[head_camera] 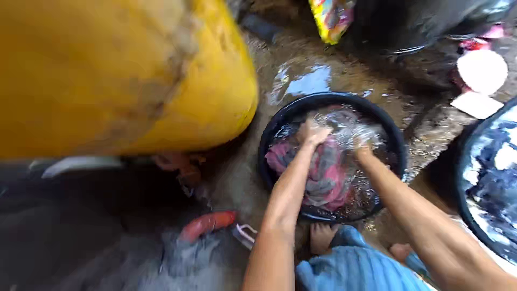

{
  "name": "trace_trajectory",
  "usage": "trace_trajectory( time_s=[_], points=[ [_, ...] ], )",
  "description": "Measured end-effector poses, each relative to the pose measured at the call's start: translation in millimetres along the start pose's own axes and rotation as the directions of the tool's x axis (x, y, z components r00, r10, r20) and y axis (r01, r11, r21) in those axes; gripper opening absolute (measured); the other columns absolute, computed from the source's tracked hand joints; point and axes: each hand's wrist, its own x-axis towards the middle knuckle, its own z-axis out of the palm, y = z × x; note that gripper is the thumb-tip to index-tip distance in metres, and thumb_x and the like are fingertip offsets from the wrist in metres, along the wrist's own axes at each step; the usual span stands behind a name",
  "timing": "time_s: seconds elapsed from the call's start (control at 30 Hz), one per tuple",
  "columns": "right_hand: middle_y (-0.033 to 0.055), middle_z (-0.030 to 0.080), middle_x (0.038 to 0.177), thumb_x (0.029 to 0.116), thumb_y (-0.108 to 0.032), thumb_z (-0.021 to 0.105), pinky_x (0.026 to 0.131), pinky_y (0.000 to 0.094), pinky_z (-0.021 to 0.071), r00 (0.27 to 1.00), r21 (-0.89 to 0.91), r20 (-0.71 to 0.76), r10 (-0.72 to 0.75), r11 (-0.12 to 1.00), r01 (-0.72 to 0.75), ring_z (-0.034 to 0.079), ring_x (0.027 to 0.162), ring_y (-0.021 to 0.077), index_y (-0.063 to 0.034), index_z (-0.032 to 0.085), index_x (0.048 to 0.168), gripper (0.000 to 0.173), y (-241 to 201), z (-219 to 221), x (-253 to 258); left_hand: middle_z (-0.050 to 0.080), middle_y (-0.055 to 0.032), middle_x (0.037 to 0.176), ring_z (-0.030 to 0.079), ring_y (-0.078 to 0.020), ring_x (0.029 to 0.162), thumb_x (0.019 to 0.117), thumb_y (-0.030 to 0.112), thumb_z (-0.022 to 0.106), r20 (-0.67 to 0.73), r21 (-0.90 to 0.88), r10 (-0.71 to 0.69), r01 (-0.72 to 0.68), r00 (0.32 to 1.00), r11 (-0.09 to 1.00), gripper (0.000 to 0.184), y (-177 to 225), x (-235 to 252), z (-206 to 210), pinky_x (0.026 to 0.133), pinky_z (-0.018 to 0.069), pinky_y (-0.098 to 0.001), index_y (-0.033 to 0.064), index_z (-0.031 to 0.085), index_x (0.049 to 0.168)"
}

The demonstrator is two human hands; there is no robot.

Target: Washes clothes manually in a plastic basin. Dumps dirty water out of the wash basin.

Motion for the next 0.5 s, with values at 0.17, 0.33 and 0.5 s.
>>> trace_trajectory(
  time_s=[0.17, 0.33, 0.5],
  points=[
    [-0.0066, 0.065, 0.103, 0.1074, -0.032, 0.044, 0.082, 0.0292, 0.0579, 0.994, 0.698, -0.069, -0.081, 0.708, 0.106, 0.064, 0.09, 0.001, -0.0136, 0.056, 0.132, 0.033, -58.5, -35.2, -79.6, 0.071, -0.0214, 0.111, 0.068, -0.0357, 0.102, 0.0751, 0.019, 0.09, -0.175, -0.301, 0.33, -0.37, 0.928, 0.879, 0.066, -20.3, -87.8, -34.2, 0.087, 0.0541, -0.0594, 0.0029, 0.061, 0.132],
    [-0.0204, 0.065, 0.079, 0.1016, -0.017, 0.044, 0.063, 0.015, 0.0562, 0.921, 0.662, -0.115, -0.372, 0.663, 0.35, 0.062, 0.069, -0.0086, -0.0249, 0.062, 0.104, 0.02, -122.0, -56.9, -175.4, 0.071, -0.0178, 0.109, 0.069, -0.0193, 0.099, 0.0691, 0.005, 0.086, -0.424, -0.219, 0.596, -0.716, 0.682, 0.663, 0.064, -49.0, -212.5, -108.5, 0.086, 0.0569, -0.036, -0.0086, 0.061, 0.126],
    [-0.0158, 0.061, 0.081, 0.093, -0.01, 0.062, 0.065, 0.0098, 0.0514, 0.569, 0.579, -0.191, -0.8, 0.376, 0.724, 0.058, 0.071, -0.0102, -0.0162, 0.06, 0.092, 0.006, -195.1, -54.3, -227.7, 0.068, 0.0115, 0.122, 0.06, 0.0041, 0.114, 0.0854, 0.045, 0.079, -0.673, -0.106, 0.63, -0.894, 0.387, 0.436, 0.058, -124.3, -264.1, -172.3, 0.1, 0.0516, -0.0204, 0.0113, 0.062, 0.129]
  ],
)
